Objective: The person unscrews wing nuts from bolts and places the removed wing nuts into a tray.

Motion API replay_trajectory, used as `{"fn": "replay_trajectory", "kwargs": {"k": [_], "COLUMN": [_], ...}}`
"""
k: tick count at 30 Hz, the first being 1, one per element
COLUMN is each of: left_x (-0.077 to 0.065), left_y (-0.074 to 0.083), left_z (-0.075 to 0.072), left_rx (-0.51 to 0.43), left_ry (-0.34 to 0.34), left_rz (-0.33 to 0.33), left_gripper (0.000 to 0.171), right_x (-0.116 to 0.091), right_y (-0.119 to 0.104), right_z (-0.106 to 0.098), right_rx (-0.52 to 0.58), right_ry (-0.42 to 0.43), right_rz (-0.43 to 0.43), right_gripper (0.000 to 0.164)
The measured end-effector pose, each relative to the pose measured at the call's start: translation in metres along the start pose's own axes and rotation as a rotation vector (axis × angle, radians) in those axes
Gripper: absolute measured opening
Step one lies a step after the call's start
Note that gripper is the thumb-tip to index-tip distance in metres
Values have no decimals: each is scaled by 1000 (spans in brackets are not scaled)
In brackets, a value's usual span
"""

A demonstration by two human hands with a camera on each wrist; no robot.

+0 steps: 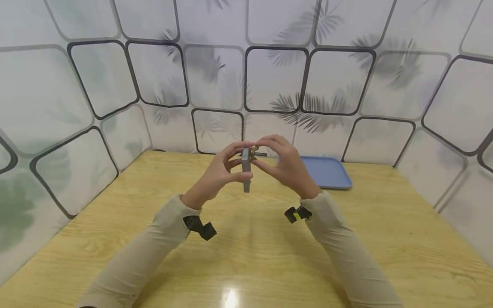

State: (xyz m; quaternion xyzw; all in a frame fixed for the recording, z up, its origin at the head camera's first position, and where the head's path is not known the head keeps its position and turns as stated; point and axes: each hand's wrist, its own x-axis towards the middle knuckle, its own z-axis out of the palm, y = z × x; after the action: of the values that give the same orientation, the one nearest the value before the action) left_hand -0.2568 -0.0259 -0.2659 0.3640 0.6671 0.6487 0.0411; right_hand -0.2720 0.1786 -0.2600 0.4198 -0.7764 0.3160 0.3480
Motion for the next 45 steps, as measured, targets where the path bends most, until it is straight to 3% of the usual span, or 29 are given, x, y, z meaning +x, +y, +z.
{"fn": "replay_trajectory", "kwargs": {"k": [7,13,19,27,32,45], "left_x": [5,5,4,4,4,4], "left_y": [0,1,-1,1,0,0], "left_z": [0,-1,-1,-1,-1,-1], "left_rx": [3,-1,-7,19,9,-8], "left_ry": [10,14,4,18,11,8], "left_rz": [-2,-5,1,5,-4,-18], "left_gripper": [61,61,62,63,62,62], "right_x": [5,4,3,2,1,3], "right_y": [0,1,1,3,3,-2], "right_z": [-4,-5,-2,0,1,-1], "right_rx": [25,10,18,-15,0,61], "right_ry": [57,49,61,14,-30,38], "right_rz": [-91,-87,-85,17,52,-74], "right_gripper": [31,20,22,39,36,17]}}
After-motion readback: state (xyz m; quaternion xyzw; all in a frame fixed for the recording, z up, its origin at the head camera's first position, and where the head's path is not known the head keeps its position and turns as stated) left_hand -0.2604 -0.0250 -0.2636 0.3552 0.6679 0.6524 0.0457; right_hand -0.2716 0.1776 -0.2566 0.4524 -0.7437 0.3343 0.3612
